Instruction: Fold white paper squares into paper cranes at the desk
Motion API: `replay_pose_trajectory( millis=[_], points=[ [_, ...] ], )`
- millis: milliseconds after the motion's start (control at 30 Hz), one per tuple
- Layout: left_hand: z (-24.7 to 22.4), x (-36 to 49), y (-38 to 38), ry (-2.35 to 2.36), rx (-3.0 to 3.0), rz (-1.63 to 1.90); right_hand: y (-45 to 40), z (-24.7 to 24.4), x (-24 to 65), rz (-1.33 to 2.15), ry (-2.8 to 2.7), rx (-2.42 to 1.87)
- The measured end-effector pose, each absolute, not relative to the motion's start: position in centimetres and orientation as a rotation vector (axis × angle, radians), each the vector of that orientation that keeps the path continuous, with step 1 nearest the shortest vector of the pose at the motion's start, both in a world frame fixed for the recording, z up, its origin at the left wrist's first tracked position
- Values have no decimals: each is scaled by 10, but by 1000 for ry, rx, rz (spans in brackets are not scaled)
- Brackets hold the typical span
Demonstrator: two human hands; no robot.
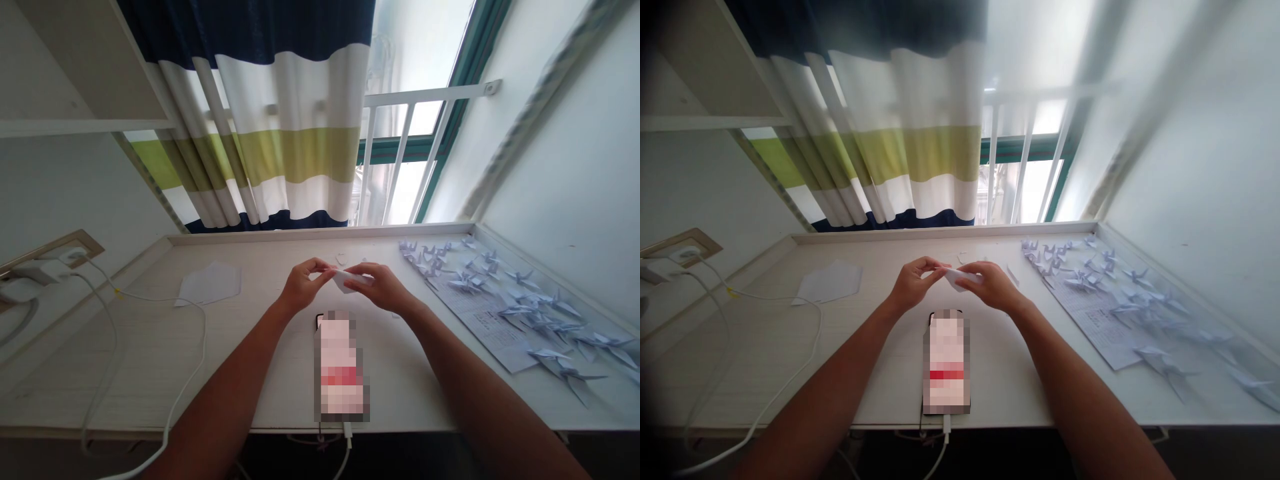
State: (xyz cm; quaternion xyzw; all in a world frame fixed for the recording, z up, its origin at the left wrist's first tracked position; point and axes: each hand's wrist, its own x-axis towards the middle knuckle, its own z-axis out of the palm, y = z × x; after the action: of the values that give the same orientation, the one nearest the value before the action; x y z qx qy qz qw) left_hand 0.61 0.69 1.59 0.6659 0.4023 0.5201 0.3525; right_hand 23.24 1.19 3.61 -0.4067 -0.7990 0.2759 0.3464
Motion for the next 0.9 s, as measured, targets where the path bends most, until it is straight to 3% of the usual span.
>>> replay_pose_trajectory(
  millis=[367,633,900],
  points=[
    [14,18,5,919,1403,1417,3,26,210,1457,-1619,-806],
    [23,17,-8,1033,1796,1209,8,29,214,1121,-1560,-831],
    [23,23,-12,1038,1765,1136,2,29,209,1124,-1442,-839]
  ],
)
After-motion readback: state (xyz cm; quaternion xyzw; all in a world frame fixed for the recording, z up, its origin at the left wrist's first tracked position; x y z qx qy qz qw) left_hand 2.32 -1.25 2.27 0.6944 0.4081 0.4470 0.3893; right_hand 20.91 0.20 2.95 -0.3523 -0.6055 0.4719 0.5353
